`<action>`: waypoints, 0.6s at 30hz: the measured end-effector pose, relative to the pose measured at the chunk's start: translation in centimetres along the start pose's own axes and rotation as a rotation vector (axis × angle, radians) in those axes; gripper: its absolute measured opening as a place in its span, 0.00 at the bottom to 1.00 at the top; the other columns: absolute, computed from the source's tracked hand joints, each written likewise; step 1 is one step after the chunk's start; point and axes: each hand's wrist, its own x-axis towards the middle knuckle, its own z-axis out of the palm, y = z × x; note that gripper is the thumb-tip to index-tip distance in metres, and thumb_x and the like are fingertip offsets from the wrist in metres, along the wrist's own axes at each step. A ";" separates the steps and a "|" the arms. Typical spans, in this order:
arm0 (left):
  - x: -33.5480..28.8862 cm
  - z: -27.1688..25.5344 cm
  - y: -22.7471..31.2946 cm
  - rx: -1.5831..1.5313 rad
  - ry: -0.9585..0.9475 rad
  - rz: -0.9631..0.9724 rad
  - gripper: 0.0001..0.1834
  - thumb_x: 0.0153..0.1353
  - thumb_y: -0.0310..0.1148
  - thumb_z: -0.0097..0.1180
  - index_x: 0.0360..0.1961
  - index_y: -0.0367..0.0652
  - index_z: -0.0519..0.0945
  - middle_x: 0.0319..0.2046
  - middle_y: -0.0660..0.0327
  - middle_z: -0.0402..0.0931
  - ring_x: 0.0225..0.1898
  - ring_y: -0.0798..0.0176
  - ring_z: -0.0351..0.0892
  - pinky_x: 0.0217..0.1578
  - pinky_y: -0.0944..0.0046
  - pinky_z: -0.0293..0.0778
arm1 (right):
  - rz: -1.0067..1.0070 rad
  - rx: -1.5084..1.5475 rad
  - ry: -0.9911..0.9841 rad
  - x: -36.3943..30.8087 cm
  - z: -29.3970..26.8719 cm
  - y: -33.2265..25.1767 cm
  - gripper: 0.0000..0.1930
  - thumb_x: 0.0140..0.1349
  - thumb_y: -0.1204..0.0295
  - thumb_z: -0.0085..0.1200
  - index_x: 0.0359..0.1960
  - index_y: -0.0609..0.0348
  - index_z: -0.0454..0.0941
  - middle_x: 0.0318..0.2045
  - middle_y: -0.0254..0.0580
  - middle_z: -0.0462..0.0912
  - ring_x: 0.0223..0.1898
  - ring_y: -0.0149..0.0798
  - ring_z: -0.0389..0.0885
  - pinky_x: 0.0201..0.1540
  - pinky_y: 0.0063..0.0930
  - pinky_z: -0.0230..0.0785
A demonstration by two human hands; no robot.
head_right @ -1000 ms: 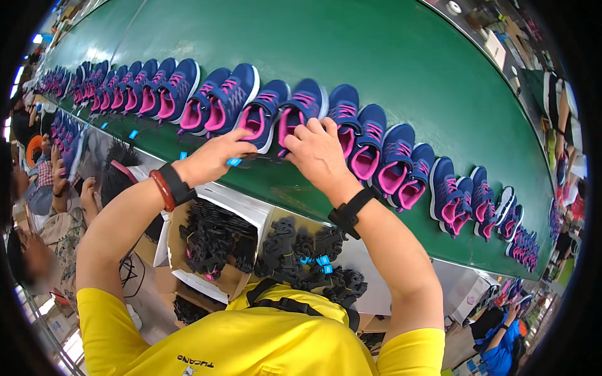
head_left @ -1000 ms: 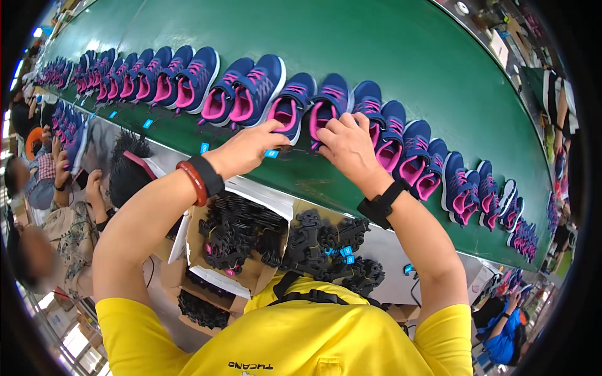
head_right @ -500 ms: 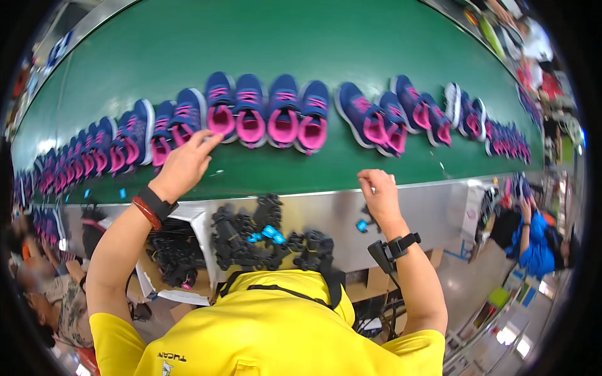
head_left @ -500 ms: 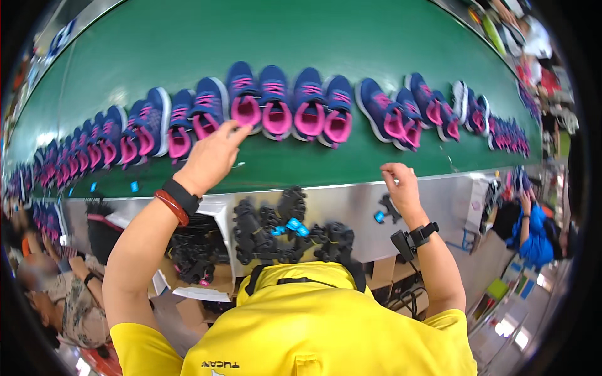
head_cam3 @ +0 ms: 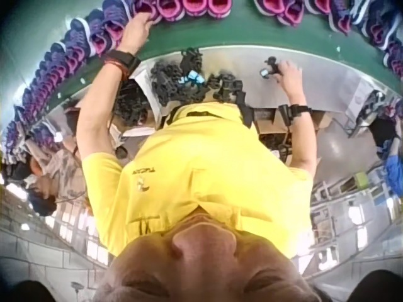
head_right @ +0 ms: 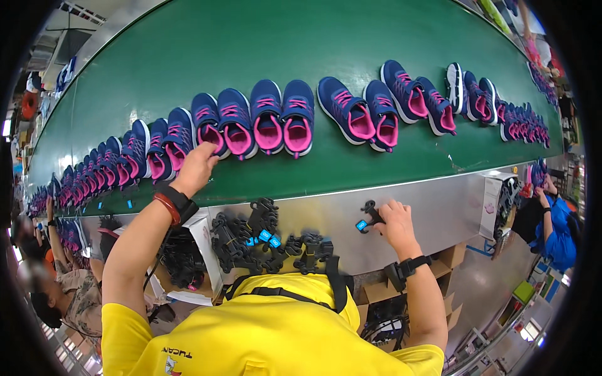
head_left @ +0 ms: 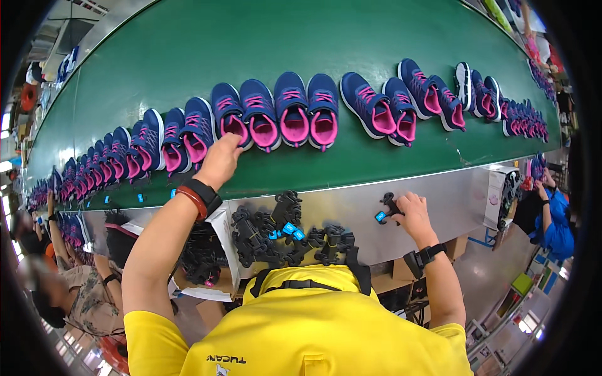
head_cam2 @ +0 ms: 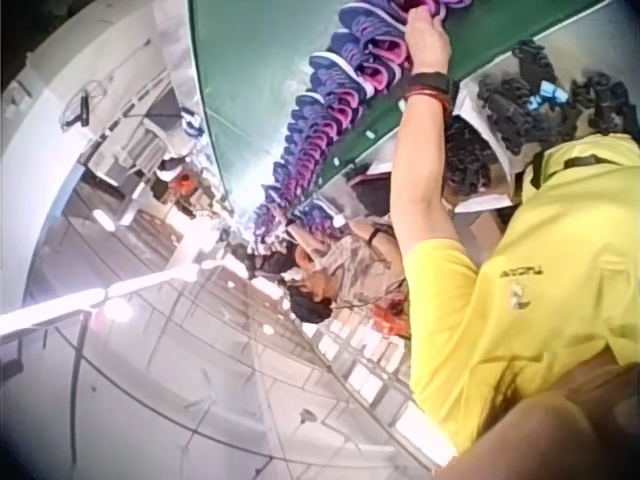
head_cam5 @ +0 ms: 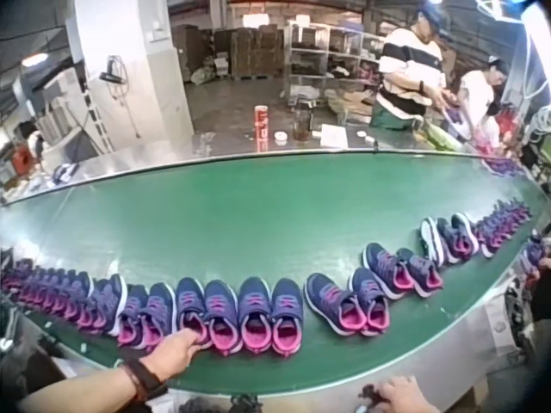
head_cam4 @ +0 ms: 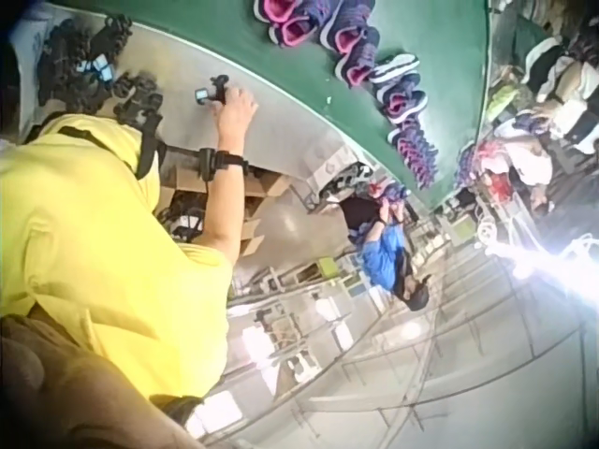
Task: The person attaches small blue tags to a series of blue and pink sneakers moving along a green conveyor belt. They pick up the tags from a nearby box and clip them onto the shoes one by one.
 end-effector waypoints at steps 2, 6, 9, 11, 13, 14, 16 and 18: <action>-0.6 -0.1 0.4 -0.002 -0.032 0.018 0.17 0.53 0.20 0.57 0.45 0.35 0.73 0.41 0.46 0.74 0.45 0.40 0.74 0.44 0.51 0.72 | 0.015 0.087 -0.028 0.3 -0.4 0.5 0.18 0.39 0.72 0.70 0.31 0.56 0.74 0.30 0.39 0.75 0.38 0.45 0.73 0.43 0.38 0.60; -1.1 -2.7 0.8 -0.133 -0.082 -0.128 0.17 0.53 0.19 0.55 0.46 0.38 0.73 0.46 0.51 0.74 0.50 0.43 0.74 0.48 0.54 0.73 | 0.195 0.416 -0.225 1.4 -2.3 -0.3 0.11 0.49 0.76 0.64 0.30 0.60 0.71 0.26 0.40 0.78 0.32 0.40 0.78 0.38 0.34 0.68; -1.3 -2.5 -1.0 -0.100 -0.060 0.020 0.17 0.52 0.18 0.55 0.46 0.37 0.74 0.44 0.50 0.76 0.48 0.46 0.77 0.48 0.58 0.74 | 0.197 0.835 -0.323 4.1 -3.4 -5.4 0.06 0.60 0.77 0.55 0.34 0.61 0.69 0.26 0.40 0.81 0.30 0.34 0.81 0.35 0.28 0.72; -0.8 -2.7 -1.6 -0.121 -0.082 0.002 0.14 0.52 0.19 0.56 0.42 0.36 0.75 0.42 0.51 0.77 0.45 0.46 0.78 0.46 0.57 0.75 | 0.209 1.074 -0.457 7.2 -4.5 -12.1 0.04 0.68 0.75 0.45 0.40 0.59 0.64 0.27 0.38 0.81 0.30 0.30 0.80 0.34 0.25 0.74; -0.3 -2.8 -2.0 -0.119 -0.129 -0.014 0.12 0.52 0.19 0.56 0.40 0.35 0.75 0.41 0.51 0.77 0.44 0.46 0.78 0.45 0.57 0.75 | 0.131 1.100 -0.504 10.3 -3.9 -18.0 0.04 0.71 0.71 0.41 0.42 0.55 0.60 0.28 0.40 0.81 0.26 0.31 0.81 0.24 0.21 0.69; -0.3 -2.8 -2.2 -0.137 -0.116 -0.009 0.11 0.52 0.20 0.56 0.39 0.35 0.75 0.39 0.51 0.77 0.43 0.45 0.78 0.45 0.57 0.75 | 0.099 1.167 -0.494 11.4 -2.7 -20.4 0.05 0.71 0.71 0.40 0.43 0.54 0.60 0.28 0.40 0.81 0.24 0.32 0.81 0.20 0.20 0.67; -0.4 -2.9 -2.4 -0.145 -0.119 -0.015 0.11 0.52 0.20 0.56 0.39 0.36 0.75 0.39 0.51 0.77 0.43 0.46 0.78 0.45 0.56 0.75 | 0.096 1.234 -0.417 13.0 -0.4 -24.8 0.11 0.70 0.70 0.42 0.49 0.59 0.61 0.27 0.41 0.81 0.22 0.32 0.82 0.18 0.21 0.68; -0.4 -3.1 -2.3 -0.141 -0.114 -0.016 0.11 0.52 0.20 0.57 0.39 0.37 0.76 0.39 0.52 0.77 0.43 0.46 0.78 0.44 0.56 0.75 | 0.141 1.303 -0.392 14.0 1.3 -27.6 0.12 0.70 0.72 0.41 0.51 0.63 0.60 0.27 0.42 0.80 0.22 0.33 0.81 0.19 0.23 0.72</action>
